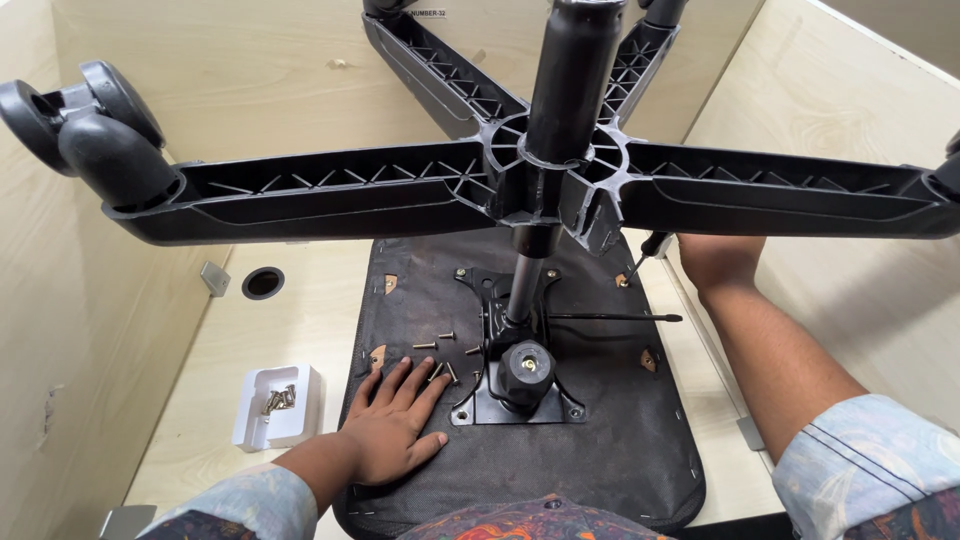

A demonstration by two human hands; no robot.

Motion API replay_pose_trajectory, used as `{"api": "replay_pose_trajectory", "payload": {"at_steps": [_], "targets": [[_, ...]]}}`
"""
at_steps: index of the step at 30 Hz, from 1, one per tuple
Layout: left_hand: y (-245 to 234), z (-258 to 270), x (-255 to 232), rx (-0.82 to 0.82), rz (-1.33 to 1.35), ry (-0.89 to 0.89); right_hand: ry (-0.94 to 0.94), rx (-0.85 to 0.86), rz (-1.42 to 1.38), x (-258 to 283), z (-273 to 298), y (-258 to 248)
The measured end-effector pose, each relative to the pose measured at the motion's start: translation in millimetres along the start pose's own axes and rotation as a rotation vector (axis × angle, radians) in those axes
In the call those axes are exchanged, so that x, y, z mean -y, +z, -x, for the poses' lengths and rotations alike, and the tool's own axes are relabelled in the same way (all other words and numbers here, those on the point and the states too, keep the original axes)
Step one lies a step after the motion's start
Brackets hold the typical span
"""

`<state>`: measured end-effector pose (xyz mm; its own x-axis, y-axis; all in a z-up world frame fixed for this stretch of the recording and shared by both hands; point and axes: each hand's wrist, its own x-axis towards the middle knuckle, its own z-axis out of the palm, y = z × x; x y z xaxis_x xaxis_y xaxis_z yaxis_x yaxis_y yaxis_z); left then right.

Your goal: The person attaches the base of an office chair to the underside of the seat using a screwdriver and multiple screws. They insert and tighten screws at several locations around the central mounting plate, then flip the chair upright to continue securing additional screws along the seat perimeter.

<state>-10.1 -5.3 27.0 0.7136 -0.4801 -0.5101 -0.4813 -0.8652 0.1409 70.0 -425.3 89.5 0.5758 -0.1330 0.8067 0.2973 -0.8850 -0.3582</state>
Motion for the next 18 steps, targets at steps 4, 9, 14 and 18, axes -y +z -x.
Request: {"api": "replay_pose_trajectory", "payload": {"at_steps": [4,9,14,18], "targets": [[-8.7,-0.7,-1.0,0.072,-0.003,0.017,0.002,-0.012,0.071,-1.9,3.1,2.4],[-24.6,-2.9,-12.8,0.236,0.039,-0.039,0.100,-0.028,-0.059,5.6,6.5,-2.1],[-29.9,-3.8,-22.2,0.272,0.058,-0.057,0.110,-0.028,-0.023,3.5,7.7,-7.0],[-28.8,-5.1,-20.7,0.274,0.062,-0.052,0.074,-0.026,0.084,-7.7,10.8,-4.6]]}}
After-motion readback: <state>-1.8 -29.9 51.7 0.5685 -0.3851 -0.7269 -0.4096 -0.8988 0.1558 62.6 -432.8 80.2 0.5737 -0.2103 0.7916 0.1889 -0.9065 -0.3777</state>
